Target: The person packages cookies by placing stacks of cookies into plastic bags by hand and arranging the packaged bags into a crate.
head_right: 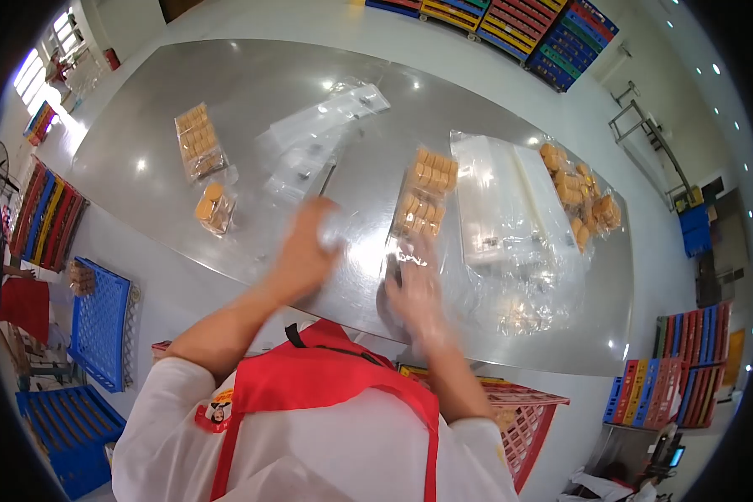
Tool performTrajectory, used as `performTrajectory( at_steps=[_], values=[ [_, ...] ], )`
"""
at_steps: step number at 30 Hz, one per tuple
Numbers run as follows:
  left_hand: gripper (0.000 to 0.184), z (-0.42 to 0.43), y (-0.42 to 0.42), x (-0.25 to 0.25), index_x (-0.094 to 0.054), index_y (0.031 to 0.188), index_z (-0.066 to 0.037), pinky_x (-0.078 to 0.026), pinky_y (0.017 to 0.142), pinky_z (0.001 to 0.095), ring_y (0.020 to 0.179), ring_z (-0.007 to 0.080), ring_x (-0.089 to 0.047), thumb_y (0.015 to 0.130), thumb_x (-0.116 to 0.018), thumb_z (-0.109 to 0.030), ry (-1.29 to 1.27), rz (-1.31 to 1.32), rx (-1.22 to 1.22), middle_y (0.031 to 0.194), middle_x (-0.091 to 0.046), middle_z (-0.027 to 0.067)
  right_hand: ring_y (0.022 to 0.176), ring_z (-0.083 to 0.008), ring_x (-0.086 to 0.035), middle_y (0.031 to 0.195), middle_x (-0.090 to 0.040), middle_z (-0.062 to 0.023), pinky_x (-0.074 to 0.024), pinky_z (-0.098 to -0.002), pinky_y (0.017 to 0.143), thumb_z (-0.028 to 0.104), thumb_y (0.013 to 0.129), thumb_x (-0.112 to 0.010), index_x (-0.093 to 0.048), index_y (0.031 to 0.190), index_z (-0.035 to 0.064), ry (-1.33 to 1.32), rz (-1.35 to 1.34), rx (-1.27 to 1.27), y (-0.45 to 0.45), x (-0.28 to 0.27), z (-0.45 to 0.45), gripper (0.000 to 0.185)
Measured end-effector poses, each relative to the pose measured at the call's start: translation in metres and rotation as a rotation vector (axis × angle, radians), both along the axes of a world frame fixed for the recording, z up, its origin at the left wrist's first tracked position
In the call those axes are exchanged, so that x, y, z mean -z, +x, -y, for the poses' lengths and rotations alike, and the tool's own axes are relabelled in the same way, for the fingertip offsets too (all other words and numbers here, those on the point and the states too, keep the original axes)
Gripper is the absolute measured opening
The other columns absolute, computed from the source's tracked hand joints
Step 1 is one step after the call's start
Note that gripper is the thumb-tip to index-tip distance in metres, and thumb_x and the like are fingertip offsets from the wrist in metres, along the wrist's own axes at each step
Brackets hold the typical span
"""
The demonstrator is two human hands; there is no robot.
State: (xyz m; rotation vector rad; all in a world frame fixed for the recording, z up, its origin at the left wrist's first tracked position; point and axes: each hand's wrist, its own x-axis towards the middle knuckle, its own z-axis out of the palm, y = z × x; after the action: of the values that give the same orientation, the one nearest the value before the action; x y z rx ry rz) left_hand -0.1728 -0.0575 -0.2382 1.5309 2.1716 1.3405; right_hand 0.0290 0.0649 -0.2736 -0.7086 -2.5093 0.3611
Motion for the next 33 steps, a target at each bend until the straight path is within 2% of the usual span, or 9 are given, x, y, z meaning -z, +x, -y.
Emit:
performTrajectory(
  at_steps=[2,5,8,11,15,18,26,30,33],
  values=[
    [0.078,0.025,-0.060,-0.003,-0.034,0.146,-0.003,-0.029,0.113,0.0520,0.139,0.0427,-0.031,0.082,-0.074,-0.021,-0.226,-0.537,-0.566,0.147,-0.036,0.0273,0.123,-0.0421,-0.051,0.126,-0.058,-0.0220,-0.0414,-0.0482,0.106,0.004,0.081,-0.067,-0.062,0.123,0.0025,-0.211,-0.068,-0.052,0.036,0.011,0.022,0.042],
    [0.077,0.056,-0.135,-0.020,-0.034,0.148,-0.004,-0.041,0.101,0.0551,0.123,0.0482,-0.048,0.083,-0.072,-0.019,-0.568,-0.371,-0.734,0.133,-0.049,0.0281,0.103,-0.0330,-0.063,0.111,-0.065,-0.0176,-0.0528,-0.0400,0.088,-0.002,0.083,-0.064,-0.067,0.107,0.0003,-0.287,-0.216,0.112,0.071,0.011,0.049,0.024],
    [0.079,0.064,-0.173,-0.003,-0.034,0.148,-0.006,-0.050,0.089,0.0503,0.109,0.0418,-0.059,0.080,-0.074,-0.011,-0.685,-0.205,-0.574,0.123,-0.056,0.0252,0.093,-0.0268,-0.065,0.107,-0.065,-0.0161,-0.0547,-0.0336,0.076,-0.004,0.084,-0.063,-0.066,0.103,-0.0011,-0.384,-0.315,0.259,0.087,0.004,0.054,0.020],
    [0.078,0.061,-0.133,-0.019,-0.034,0.147,-0.004,-0.054,0.083,0.0418,0.100,0.0323,-0.066,0.080,-0.074,-0.004,-0.285,-0.319,-0.392,0.115,-0.061,0.0194,0.087,-0.0226,-0.064,0.104,-0.064,-0.0152,-0.0534,-0.0313,0.073,-0.003,0.086,-0.061,-0.065,0.103,-0.0027,-0.345,-0.348,0.263,0.087,-0.022,0.049,0.017],
    [0.072,0.016,-0.032,-0.066,-0.034,0.145,-0.007,-0.050,0.093,0.0332,0.106,0.0179,-0.060,0.084,-0.070,0.002,0.207,0.900,0.291,0.116,-0.058,0.0090,0.110,-0.0232,-0.057,0.128,-0.055,-0.0133,-0.0507,-0.0338,0.088,0.021,0.090,-0.068,-0.049,0.139,0.0045,-0.977,-0.468,0.003,0.050,-0.085,0.038,0.055],
    [0.070,-0.007,0.029,-0.073,-0.034,0.142,-0.008,-0.048,0.096,0.0324,0.110,0.0175,-0.058,0.083,-0.070,0.004,0.234,1.115,0.569,0.119,-0.057,0.0081,0.114,-0.0209,-0.054,0.130,-0.053,-0.0137,-0.0487,-0.0335,0.092,0.029,0.093,-0.067,-0.042,0.144,0.0034,-1.475,-0.849,-0.266,0.022,-0.129,0.035,0.062],
    [0.022,-0.029,0.075,-0.071,-0.051,0.111,-0.007,-0.048,0.085,0.0290,0.093,0.0139,-0.057,0.096,-0.059,-0.020,0.112,1.344,0.403,0.100,-0.057,0.0040,0.086,-0.0091,-0.056,0.096,-0.059,-0.0022,-0.0485,-0.0267,0.081,0.017,0.094,-0.065,-0.060,0.103,0.0043,-1.374,-0.877,0.172,0.017,-0.136,0.037,0.017],
    [0.013,-0.035,0.076,-0.057,-0.055,0.091,-0.006,-0.047,0.079,0.0278,0.087,0.0113,-0.055,0.099,-0.056,-0.017,0.090,1.334,0.290,0.090,-0.058,0.0027,0.083,-0.0090,-0.054,0.090,-0.059,-0.0019,-0.0472,-0.0259,0.075,0.016,0.094,-0.064,-0.063,0.097,0.0035,-1.353,-0.873,0.188,0.017,-0.119,0.036,0.013],
    [0.012,-0.037,0.075,-0.048,-0.056,0.090,-0.006,-0.046,0.080,0.0273,0.085,0.0108,-0.054,0.098,-0.056,-0.014,0.121,1.210,0.283,0.086,-0.057,0.0016,0.084,-0.0092,-0.054,0.088,-0.059,-0.0001,-0.0466,-0.0275,0.074,0.017,0.094,-0.063,-0.064,0.093,0.0025,-1.405,-0.907,0.216,0.021,-0.122,0.033,0.014]
  ],
)
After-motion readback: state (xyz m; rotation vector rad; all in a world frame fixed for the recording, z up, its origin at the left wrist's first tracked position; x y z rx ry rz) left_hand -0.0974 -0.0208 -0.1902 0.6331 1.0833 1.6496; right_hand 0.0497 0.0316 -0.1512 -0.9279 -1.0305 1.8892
